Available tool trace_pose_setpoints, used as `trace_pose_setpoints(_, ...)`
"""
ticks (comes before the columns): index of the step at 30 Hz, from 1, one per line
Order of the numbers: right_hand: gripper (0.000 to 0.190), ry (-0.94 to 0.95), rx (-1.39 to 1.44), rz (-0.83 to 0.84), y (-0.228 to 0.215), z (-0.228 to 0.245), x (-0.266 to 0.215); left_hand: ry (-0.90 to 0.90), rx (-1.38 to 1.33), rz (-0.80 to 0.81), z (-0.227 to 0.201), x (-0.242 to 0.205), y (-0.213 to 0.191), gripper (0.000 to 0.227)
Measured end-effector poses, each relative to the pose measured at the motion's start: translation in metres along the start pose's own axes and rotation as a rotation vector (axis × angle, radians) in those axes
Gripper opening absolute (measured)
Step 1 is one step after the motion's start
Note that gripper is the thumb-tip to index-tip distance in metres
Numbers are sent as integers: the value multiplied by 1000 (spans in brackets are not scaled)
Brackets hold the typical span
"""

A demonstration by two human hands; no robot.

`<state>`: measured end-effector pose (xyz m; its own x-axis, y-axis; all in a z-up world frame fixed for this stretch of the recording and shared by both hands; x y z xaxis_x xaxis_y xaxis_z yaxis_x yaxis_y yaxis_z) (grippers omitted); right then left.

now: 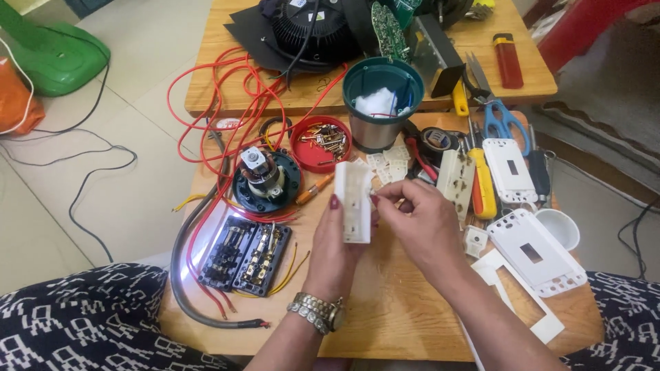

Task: Assembling electrical socket modules into a multi-gang panel frame on a wooden surface.

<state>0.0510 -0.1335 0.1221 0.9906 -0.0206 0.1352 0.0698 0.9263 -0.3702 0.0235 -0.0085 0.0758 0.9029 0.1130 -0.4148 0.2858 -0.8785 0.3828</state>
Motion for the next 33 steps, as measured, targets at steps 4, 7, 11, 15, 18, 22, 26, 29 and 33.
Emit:
trace_pose_setpoints(4,8,10,-29,-31,5,-1,6,55,142,44,1,-5,3,59)
trace_pose_setpoints(7,13,-99,-105,-69,5,3,6,180,369,95,-2,-5,1,57)
trace_pose_setpoints(11,7,-293,-339,35,7,1,5,256,495,111,-10,-9,1,56)
trace_pose_setpoints(15,9,-166,-359,164,15,-5,-6,321,550,75,-9,-8,-3,54)
trace_pose_setpoints(18,9,-119,-262,188,24,-2,-19,288,415,42,-10,0,-2,55)
trace_pose_setpoints(22,10,-7,-207,208,22,-3,-21,266,381,30,-2,7,-5,54)
trace_pose_setpoints(26,12,240,-12,249,19,-16,-20,142,167,-6,-1,6,-3,55)
trace_pose_setpoints(29,16,371,204,204,15,-6,-17,26,-28,-10,-5,2,-2,55)
trace_pose_setpoints(33,10,267,170,1,11,-1,-14,-18,-64,26,-4,6,-2,56)
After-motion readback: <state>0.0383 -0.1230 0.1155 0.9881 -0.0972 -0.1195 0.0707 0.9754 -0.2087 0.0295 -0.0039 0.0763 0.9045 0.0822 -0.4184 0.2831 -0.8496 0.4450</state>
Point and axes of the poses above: each hand's wrist, its own x-axis towards the middle knuckle, its own y-axis out of the palm, z = x × y, the point moved 2 cm from there along x, towards the middle knuckle, and after that the axes turned 15 degrees about x, right-handed, at the moved point
